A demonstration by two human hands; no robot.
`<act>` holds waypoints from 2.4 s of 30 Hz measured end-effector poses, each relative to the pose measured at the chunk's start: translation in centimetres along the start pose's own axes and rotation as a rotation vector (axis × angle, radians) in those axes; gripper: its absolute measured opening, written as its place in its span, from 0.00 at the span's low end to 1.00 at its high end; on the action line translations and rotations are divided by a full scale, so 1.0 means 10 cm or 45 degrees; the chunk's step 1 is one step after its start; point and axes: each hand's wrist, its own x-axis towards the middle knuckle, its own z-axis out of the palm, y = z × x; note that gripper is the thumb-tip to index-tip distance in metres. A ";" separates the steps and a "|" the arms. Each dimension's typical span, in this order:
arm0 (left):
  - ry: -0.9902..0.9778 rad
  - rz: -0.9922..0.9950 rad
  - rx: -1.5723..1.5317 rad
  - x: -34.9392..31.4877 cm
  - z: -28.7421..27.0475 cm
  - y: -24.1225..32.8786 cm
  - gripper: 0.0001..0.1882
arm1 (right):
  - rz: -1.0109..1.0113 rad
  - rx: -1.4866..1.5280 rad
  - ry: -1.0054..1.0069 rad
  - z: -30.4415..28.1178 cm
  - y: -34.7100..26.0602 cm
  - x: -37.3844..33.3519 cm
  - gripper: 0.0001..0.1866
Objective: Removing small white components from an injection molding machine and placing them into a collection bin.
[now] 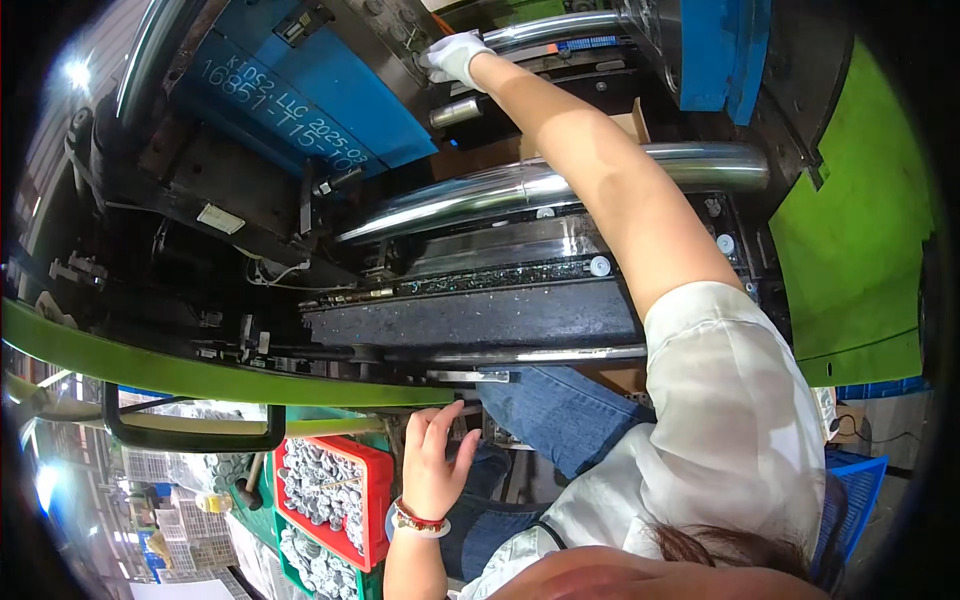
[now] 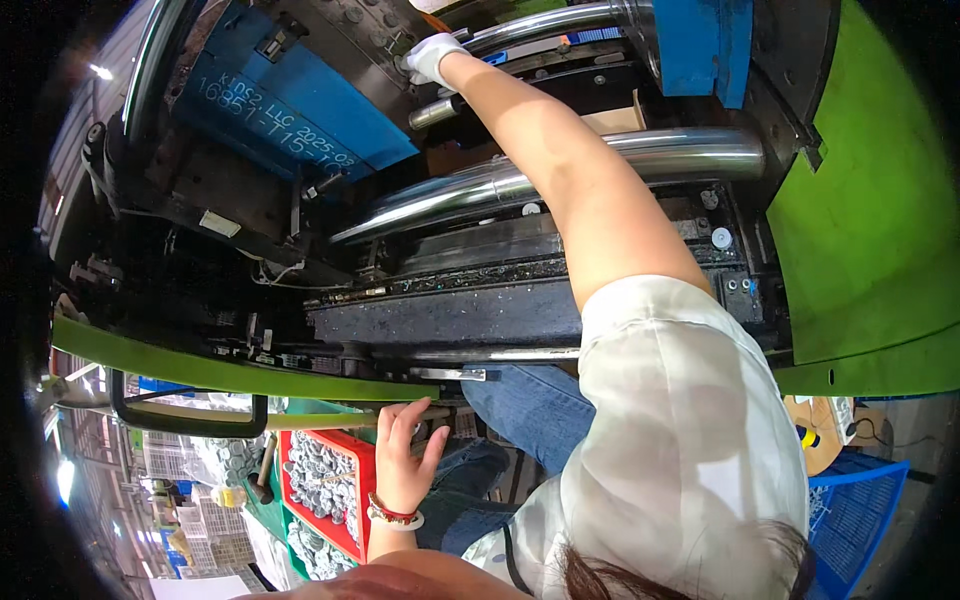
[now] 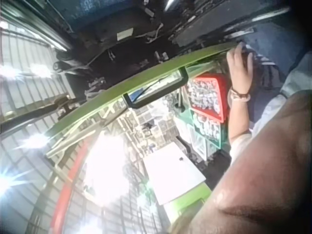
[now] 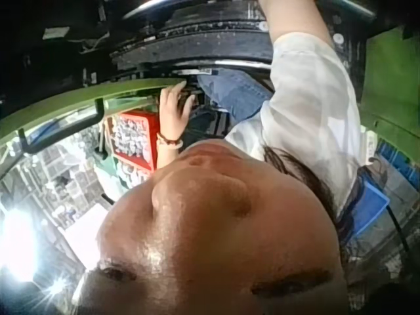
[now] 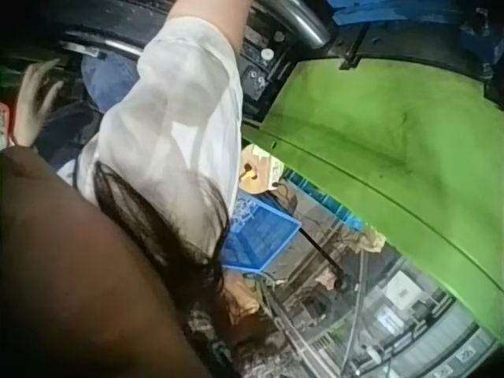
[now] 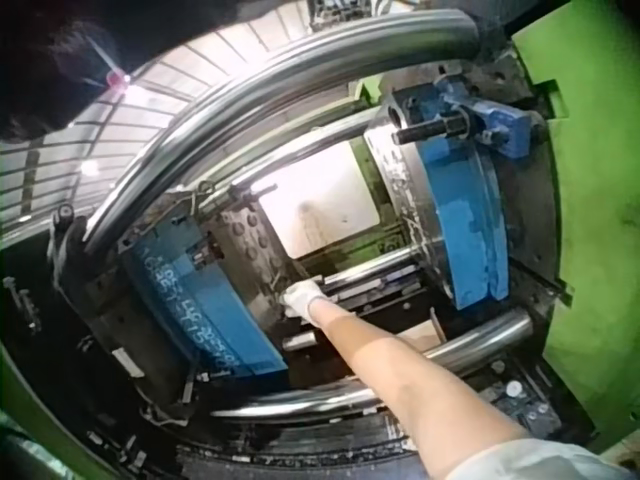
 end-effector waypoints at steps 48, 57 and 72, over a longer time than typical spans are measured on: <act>0.004 -0.015 -0.021 -0.02 -0.03 -0.04 0.23 | -0.412 -0.705 -0.016 -0.04 -0.04 -0.05 0.15; 0.026 -0.003 -0.038 -0.06 -0.08 -0.01 0.24 | -0.350 -1.187 -0.198 0.07 -0.19 -0.30 0.26; 0.229 -0.063 -0.350 -0.17 -0.32 0.00 0.24 | -0.513 -0.757 0.284 0.02 -0.41 -0.62 0.20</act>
